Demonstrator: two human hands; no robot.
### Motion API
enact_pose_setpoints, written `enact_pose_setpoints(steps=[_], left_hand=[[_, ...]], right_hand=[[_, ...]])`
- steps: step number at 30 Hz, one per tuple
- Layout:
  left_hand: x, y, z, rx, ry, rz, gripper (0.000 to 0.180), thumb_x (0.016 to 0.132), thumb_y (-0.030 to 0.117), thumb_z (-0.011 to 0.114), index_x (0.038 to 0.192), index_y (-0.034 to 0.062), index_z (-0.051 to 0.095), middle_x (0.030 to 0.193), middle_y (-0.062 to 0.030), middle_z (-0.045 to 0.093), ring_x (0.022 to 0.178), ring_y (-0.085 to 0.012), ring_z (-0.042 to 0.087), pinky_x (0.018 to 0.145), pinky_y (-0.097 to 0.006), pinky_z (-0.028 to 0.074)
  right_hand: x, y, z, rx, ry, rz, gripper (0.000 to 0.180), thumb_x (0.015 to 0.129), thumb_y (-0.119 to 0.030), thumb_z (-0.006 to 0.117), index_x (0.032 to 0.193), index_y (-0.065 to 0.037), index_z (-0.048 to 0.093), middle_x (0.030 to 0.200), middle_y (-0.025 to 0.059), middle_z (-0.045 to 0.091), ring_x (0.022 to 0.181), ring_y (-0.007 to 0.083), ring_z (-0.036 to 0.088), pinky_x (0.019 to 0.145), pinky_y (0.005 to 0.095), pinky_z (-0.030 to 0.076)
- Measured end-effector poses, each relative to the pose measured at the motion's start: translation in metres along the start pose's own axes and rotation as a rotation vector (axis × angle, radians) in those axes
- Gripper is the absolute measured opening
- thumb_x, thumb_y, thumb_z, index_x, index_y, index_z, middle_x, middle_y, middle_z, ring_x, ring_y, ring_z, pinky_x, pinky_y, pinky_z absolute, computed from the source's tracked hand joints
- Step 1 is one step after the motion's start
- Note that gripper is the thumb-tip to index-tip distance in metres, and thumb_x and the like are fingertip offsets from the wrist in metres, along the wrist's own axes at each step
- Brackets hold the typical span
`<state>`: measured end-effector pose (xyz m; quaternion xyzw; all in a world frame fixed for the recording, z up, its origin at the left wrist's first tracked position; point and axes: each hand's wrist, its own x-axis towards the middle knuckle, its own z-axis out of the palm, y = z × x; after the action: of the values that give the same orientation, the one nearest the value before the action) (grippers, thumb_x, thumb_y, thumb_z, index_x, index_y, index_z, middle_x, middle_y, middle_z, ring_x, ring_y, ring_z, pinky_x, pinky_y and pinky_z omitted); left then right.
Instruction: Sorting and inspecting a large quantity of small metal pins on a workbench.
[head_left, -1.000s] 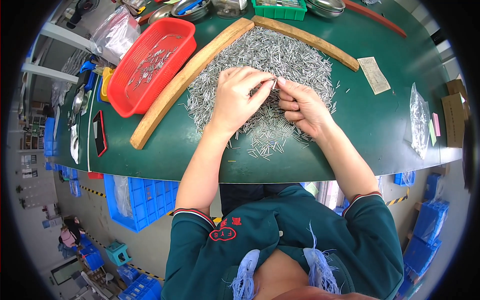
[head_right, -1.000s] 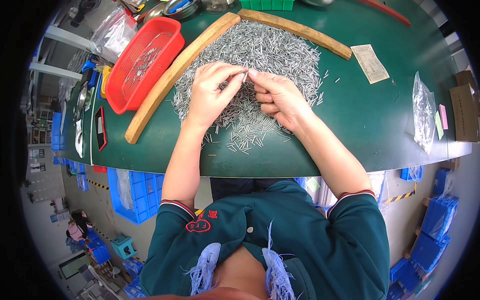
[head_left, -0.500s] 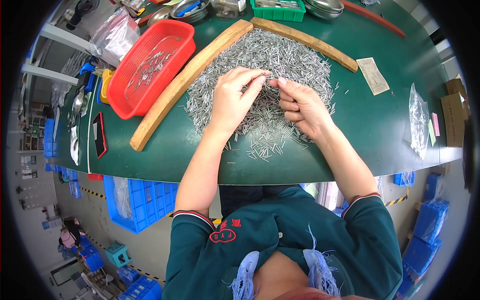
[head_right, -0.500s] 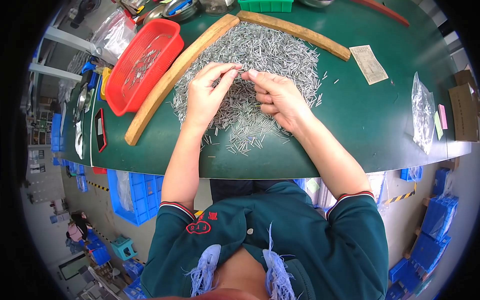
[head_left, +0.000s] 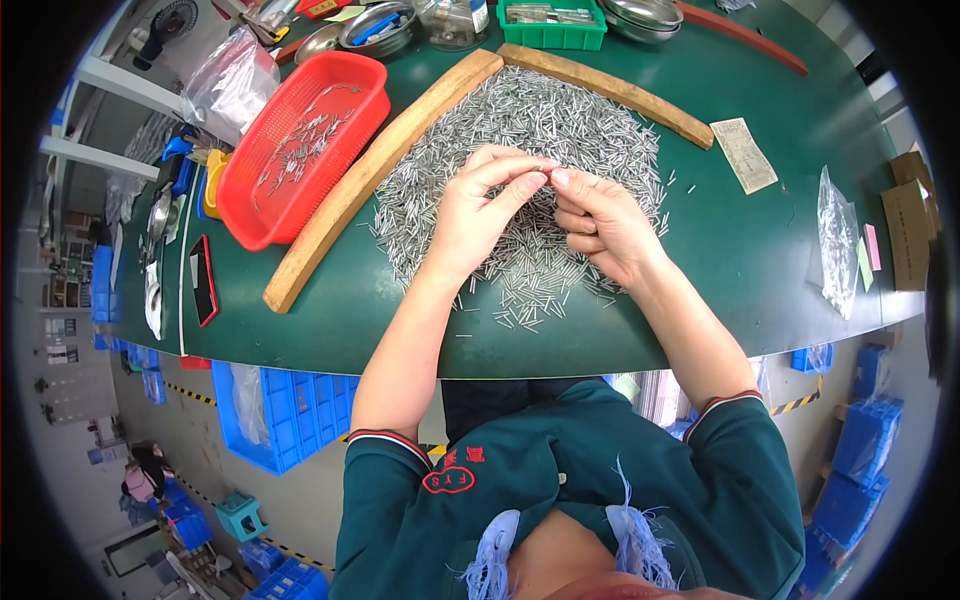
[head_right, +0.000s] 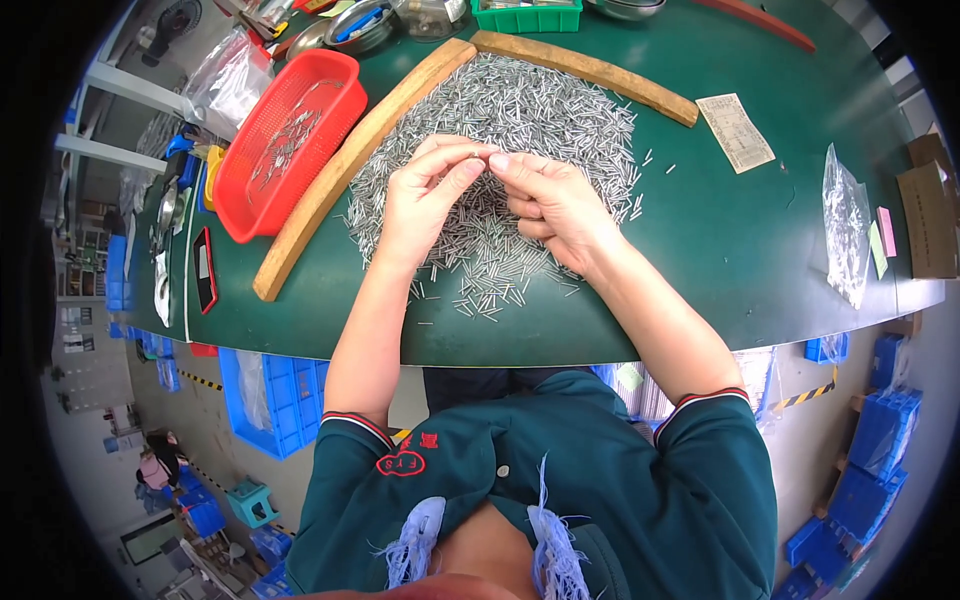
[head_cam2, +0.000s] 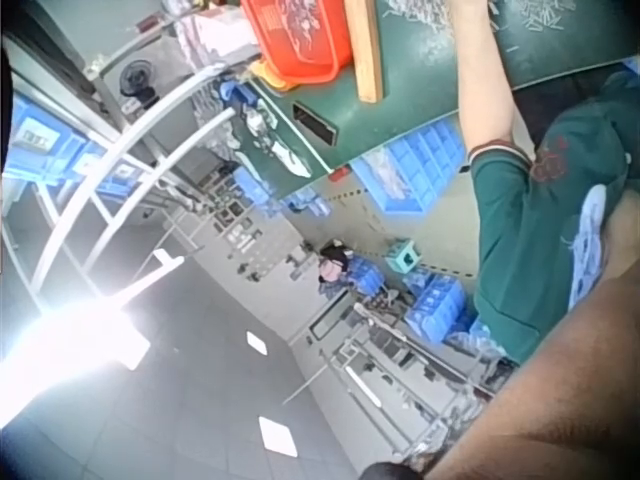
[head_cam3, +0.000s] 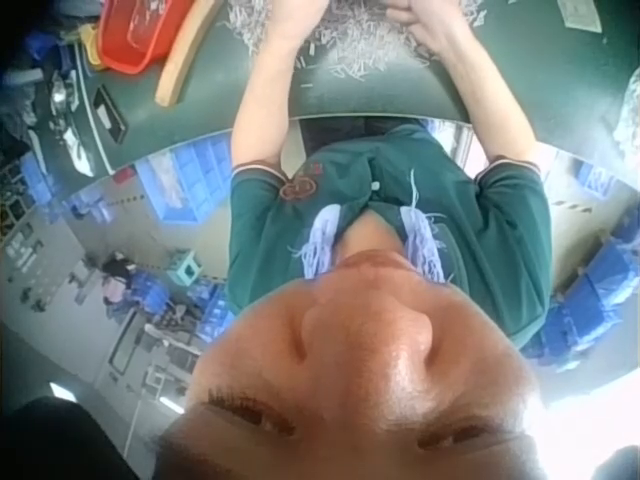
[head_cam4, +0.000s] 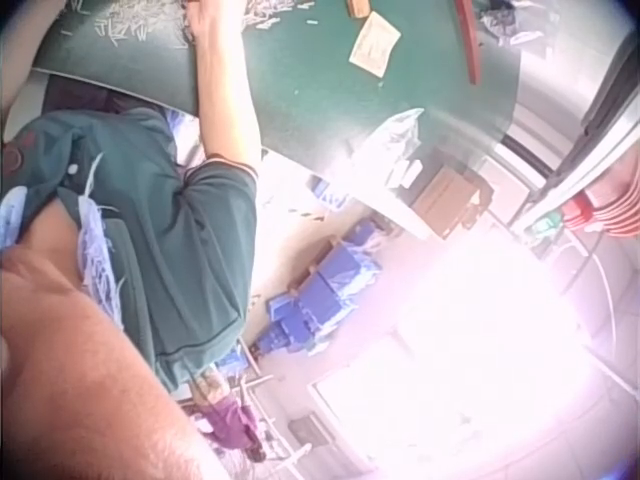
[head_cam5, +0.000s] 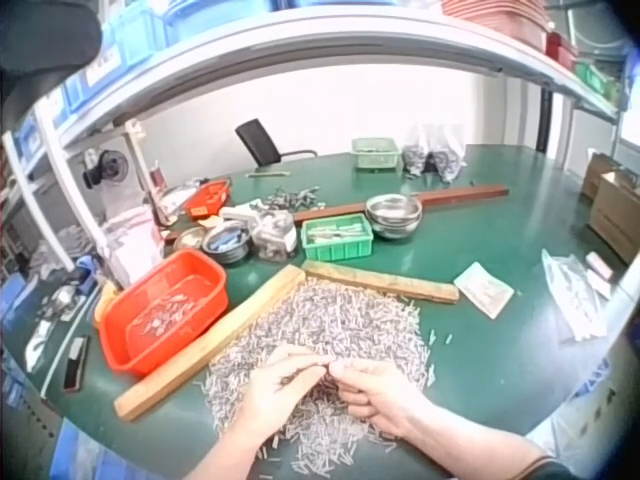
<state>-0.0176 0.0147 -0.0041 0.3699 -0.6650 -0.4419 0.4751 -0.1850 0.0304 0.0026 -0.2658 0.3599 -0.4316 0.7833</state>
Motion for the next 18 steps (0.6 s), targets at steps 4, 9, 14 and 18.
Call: enact_pose_setpoints(steps=[4, 9, 14, 18], left_hand=[[0.000, 0.000, 0.002, -0.005, -0.009, 0.009, 0.019, 0.086, 0.005, 0.059, 0.103, 0.0017, 0.066, 0.101, -0.0066, 0.056, 0.097, -0.0149, 0.054, 0.086, -0.026, 0.043], [-0.001, 0.009, 0.004, 0.097, -0.030, 0.019, 0.024, 0.086, 0.006, 0.058, 0.109, 0.0057, 0.065, 0.102, -0.0069, 0.058, 0.100, -0.0148, 0.053, 0.087, -0.026, 0.042], [0.000, 0.004, 0.001, 0.169, 0.023, 0.073, 0.024, 0.086, 0.009, 0.059, 0.109, 0.0082, 0.065, 0.096, -0.0068, 0.061, 0.091, -0.0144, 0.057, 0.081, -0.026, 0.045], [0.002, 0.007, -0.001, 0.313, 0.130, 0.130, 0.024, 0.084, 0.011, 0.062, 0.108, 0.0093, 0.066, 0.089, -0.0066, 0.063, 0.081, -0.0144, 0.060, 0.073, -0.025, 0.047]], right_hand=[[0.000, -0.001, -0.001, -0.003, -0.055, 0.000, 0.018, 0.088, -0.024, 0.061, 0.092, -0.007, 0.056, 0.062, -0.0101, 0.033, 0.049, -0.0012, 0.026, 0.038, 0.0150, 0.017], [0.000, -0.001, -0.003, 0.032, -0.070, 0.007, 0.017, 0.088, -0.023, 0.061, 0.090, -0.008, 0.055, 0.062, -0.0101, 0.033, 0.049, -0.0013, 0.026, 0.038, 0.0150, 0.016], [0.000, -0.004, -0.001, 0.017, -0.036, -0.007, 0.018, 0.088, -0.023, 0.061, 0.093, -0.007, 0.056, 0.062, -0.0102, 0.034, 0.049, -0.0013, 0.026, 0.038, 0.0150, 0.017], [0.002, -0.003, -0.004, 0.015, -0.012, -0.029, 0.019, 0.088, -0.024, 0.061, 0.094, -0.006, 0.057, 0.061, -0.0103, 0.034, 0.048, -0.0013, 0.026, 0.038, 0.0151, 0.016]])
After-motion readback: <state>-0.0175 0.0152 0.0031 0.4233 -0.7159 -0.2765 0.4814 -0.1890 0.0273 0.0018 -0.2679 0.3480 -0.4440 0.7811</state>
